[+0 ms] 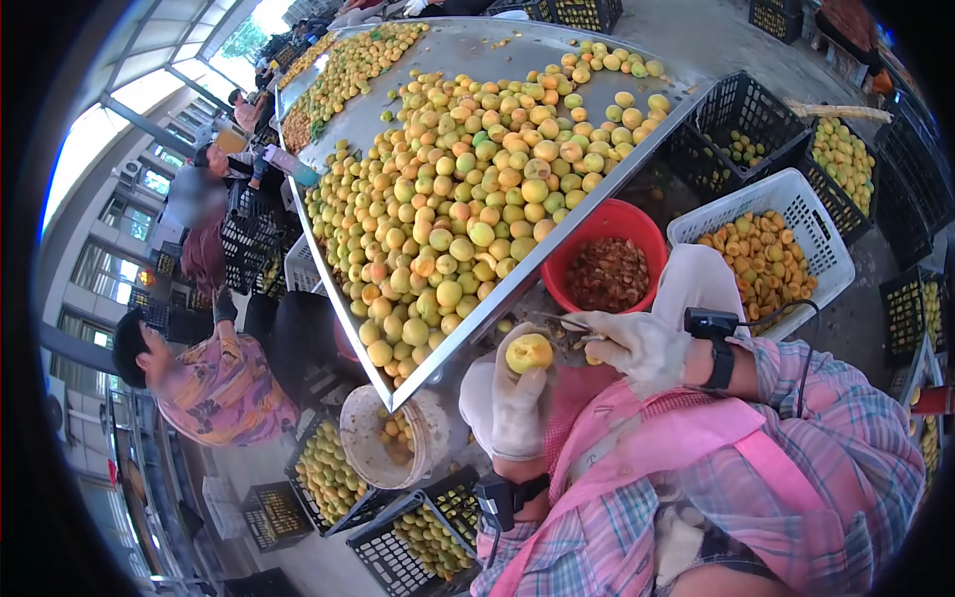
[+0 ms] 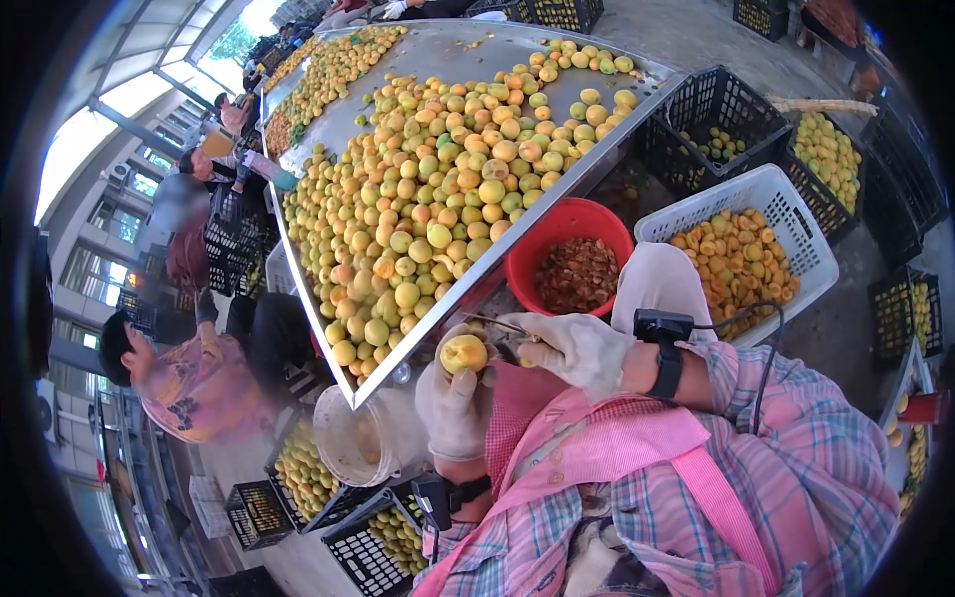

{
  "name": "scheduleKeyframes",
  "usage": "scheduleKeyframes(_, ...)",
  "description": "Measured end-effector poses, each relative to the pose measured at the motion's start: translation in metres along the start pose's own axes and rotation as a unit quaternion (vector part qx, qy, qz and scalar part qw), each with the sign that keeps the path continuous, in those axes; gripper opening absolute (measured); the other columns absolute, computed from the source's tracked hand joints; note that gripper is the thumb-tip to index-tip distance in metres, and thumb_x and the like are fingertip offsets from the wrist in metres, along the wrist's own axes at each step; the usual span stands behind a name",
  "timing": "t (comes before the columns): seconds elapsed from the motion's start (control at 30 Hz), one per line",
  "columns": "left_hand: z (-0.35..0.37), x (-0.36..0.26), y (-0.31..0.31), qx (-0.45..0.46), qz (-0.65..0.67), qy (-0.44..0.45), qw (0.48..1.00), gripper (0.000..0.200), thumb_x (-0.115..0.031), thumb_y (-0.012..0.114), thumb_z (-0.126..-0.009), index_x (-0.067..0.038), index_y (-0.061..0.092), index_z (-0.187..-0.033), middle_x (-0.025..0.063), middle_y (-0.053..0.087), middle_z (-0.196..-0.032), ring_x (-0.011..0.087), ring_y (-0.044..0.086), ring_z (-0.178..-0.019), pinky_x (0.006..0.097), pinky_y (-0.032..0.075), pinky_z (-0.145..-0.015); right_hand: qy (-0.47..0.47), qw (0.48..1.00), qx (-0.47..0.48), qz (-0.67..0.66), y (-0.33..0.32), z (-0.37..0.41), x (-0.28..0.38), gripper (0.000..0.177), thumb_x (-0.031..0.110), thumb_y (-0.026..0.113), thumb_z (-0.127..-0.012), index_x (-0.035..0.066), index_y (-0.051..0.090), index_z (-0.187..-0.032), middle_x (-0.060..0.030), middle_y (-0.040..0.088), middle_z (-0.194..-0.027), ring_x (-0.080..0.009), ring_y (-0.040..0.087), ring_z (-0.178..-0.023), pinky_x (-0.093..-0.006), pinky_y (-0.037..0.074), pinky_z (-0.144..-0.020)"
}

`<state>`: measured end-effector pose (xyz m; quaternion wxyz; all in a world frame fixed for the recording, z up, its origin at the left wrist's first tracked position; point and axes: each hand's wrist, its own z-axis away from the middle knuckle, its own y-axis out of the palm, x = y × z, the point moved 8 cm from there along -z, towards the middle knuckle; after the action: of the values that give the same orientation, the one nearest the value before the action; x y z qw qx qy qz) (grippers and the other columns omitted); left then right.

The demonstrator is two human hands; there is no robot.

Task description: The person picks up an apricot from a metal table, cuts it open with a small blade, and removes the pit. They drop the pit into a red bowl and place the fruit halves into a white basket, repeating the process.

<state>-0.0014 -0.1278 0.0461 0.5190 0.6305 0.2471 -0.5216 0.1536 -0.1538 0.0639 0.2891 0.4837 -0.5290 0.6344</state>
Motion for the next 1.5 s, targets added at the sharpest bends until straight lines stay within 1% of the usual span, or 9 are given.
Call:
scheduleKeyframes(0.13,0.001,-0.008,-0.002,-0.056,-0.060,0.059,0.995,0.068,-0.047,0.071,-0.083,0.004,0.053,-0.124,0.0080,0.063,-0.096,0.0102,0.056,-0.075,0.0187,0.043,-0.060,-0.066,0.990,-0.079,-0.096,-0.004,0.010,0.004,0.043,0.008,0.051,-0.095,0.002,0.046,-0.137,-0.0127,0.064,-0.116,-0.0201,0.063,-0.106,-0.0300,0.049,-0.092)
scheduleKeyframes(0.27,0.006,-0.006,0.000,-0.028,-0.021,-0.044,0.998,0.054,-0.012,0.062,-0.088,-0.006,0.042,-0.137,0.0048,0.059,-0.108,0.0111,0.056,-0.083,0.0214,0.044,-0.068,0.012,0.994,-0.092,-0.065,-0.001,-0.002,-0.035,0.036,0.008,0.054,-0.093,0.003,0.057,-0.129,-0.0098,0.064,-0.120,-0.0152,0.059,-0.108,-0.0285,0.045,-0.096)
scheduleKeyframes(0.37,0.008,0.000,-0.005,-0.023,0.048,-0.045,0.998,0.052,-0.013,0.062,-0.088,-0.007,0.043,-0.136,0.0046,0.060,-0.101,0.0098,0.053,-0.076,0.0205,0.042,-0.064,0.155,0.980,-0.078,-0.098,-0.002,0.003,-0.029,0.037,0.012,0.052,-0.095,0.004,0.054,-0.131,-0.0040,0.063,-0.085,-0.0072,0.058,-0.067,-0.0212,0.048,-0.061)
scheduleKeyframes(0.47,0.013,0.004,-0.011,-0.009,0.063,-0.027,0.998,0.052,-0.017,0.065,-0.088,-0.006,0.044,-0.134,0.0046,0.060,-0.098,0.0090,0.051,-0.074,0.0190,0.040,-0.061,0.096,0.970,-0.090,-0.202,-0.012,-0.001,0.004,0.040,0.014,0.049,-0.097,0.002,0.049,-0.136,-0.0003,0.054,-0.071,-0.0052,0.048,-0.052,-0.0204,0.040,-0.049)
scheduleKeyframes(0.57,0.012,0.008,-0.008,-0.017,0.121,0.010,0.992,0.060,-0.025,0.073,-0.082,-0.004,0.046,-0.132,0.0051,0.059,-0.107,0.0110,0.056,-0.082,0.0185,0.043,-0.064,-0.024,0.968,-0.011,-0.248,-0.012,-0.001,0.027,0.040,0.024,0.048,-0.100,0.008,0.049,-0.136,-0.0031,0.062,-0.081,-0.0100,0.059,-0.064,-0.0229,0.048,-0.061)
scheduleKeyframes(0.63,0.014,-0.008,-0.002,0.029,0.060,0.036,0.997,0.062,-0.031,0.074,-0.081,-0.005,0.046,-0.131,0.0048,0.059,-0.108,0.0106,0.056,-0.082,0.0183,0.043,-0.064,-0.171,0.979,-0.108,-0.003,-0.005,-0.009,0.034,0.045,0.031,0.049,-0.101,0.006,0.045,-0.139,-0.0101,0.066,-0.103,-0.0183,0.065,-0.090,-0.0297,0.051,-0.081)
scheduleKeyframes(0.67,0.014,-0.010,-0.003,0.036,0.059,0.037,0.997,0.062,-0.031,0.074,-0.081,-0.005,0.046,-0.131,0.0048,0.059,-0.108,0.0106,0.056,-0.082,0.0183,0.043,-0.064,-0.056,0.993,-0.036,-0.096,0.004,-0.007,0.017,0.050,0.033,0.049,-0.100,0.005,0.041,-0.141,-0.0144,0.063,-0.120,-0.0236,0.060,-0.111,-0.0343,0.046,-0.095)
scheduleKeyframes(1.0,0.014,0.001,0.002,0.037,0.002,0.030,0.999,0.073,-0.043,0.076,-0.079,-0.002,0.045,-0.131,0.0035,0.057,-0.102,0.0096,0.052,-0.082,0.0216,0.043,-0.070,-0.093,0.994,-0.006,0.053,0.023,0.001,0.035,0.053,0.029,0.049,-0.099,0.014,0.031,-0.146,-0.0221,0.063,-0.112,-0.0371,0.065,-0.096,-0.0413,0.052,-0.080)
scheduleKeyframes(1.5,0.023,0.008,0.010,0.060,-0.004,-0.009,0.998,0.070,-0.039,0.076,-0.082,-0.002,0.042,-0.132,0.0054,0.056,-0.111,0.0122,0.054,-0.094,0.0243,0.045,-0.082,-0.070,0.989,0.002,0.129,0.019,0.014,0.037,0.057,0.034,0.049,-0.098,0.011,0.029,-0.146,-0.0172,0.065,-0.082,-0.0330,0.066,-0.069,-0.0410,0.051,-0.061)
